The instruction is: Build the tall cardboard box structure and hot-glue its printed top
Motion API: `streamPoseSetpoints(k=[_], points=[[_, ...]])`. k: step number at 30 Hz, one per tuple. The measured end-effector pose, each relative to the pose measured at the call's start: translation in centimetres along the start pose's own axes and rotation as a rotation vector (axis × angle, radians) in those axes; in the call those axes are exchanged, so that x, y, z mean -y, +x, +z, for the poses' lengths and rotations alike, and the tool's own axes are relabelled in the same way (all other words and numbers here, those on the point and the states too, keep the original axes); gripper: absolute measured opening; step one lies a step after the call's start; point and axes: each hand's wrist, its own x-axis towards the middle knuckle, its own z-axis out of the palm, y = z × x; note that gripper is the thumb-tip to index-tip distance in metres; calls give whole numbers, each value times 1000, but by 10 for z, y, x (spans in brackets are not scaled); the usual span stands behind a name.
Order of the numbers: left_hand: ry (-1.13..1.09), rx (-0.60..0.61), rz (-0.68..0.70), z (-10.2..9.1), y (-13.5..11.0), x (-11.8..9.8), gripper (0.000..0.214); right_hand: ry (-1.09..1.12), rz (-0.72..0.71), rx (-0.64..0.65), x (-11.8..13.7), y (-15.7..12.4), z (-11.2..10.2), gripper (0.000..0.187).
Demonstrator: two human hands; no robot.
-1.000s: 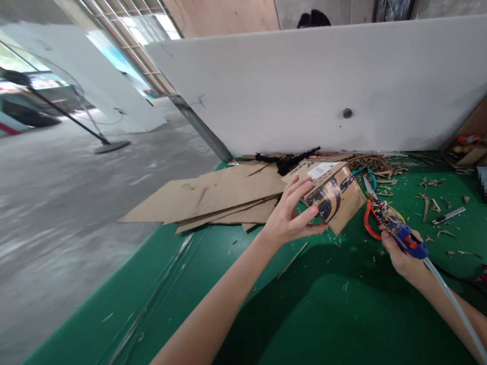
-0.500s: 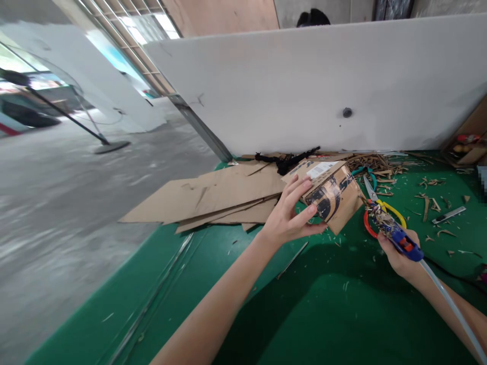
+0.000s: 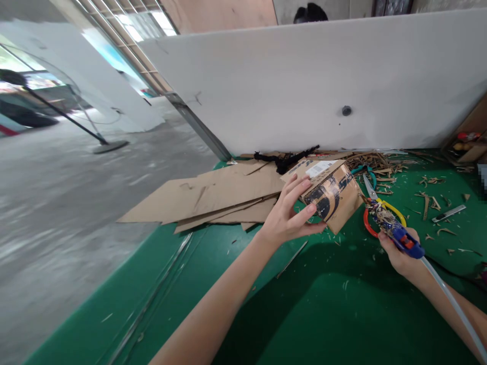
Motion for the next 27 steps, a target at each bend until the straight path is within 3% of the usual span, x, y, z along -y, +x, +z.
streamPoseSetpoints(k=[11,27], points=[[53,23,-27,1,-4,0,90,-3,74,23,-7,-4,0,28],[27,20,-12,0,-2,-2,93,-2,74,23,-14,-5,1,22]])
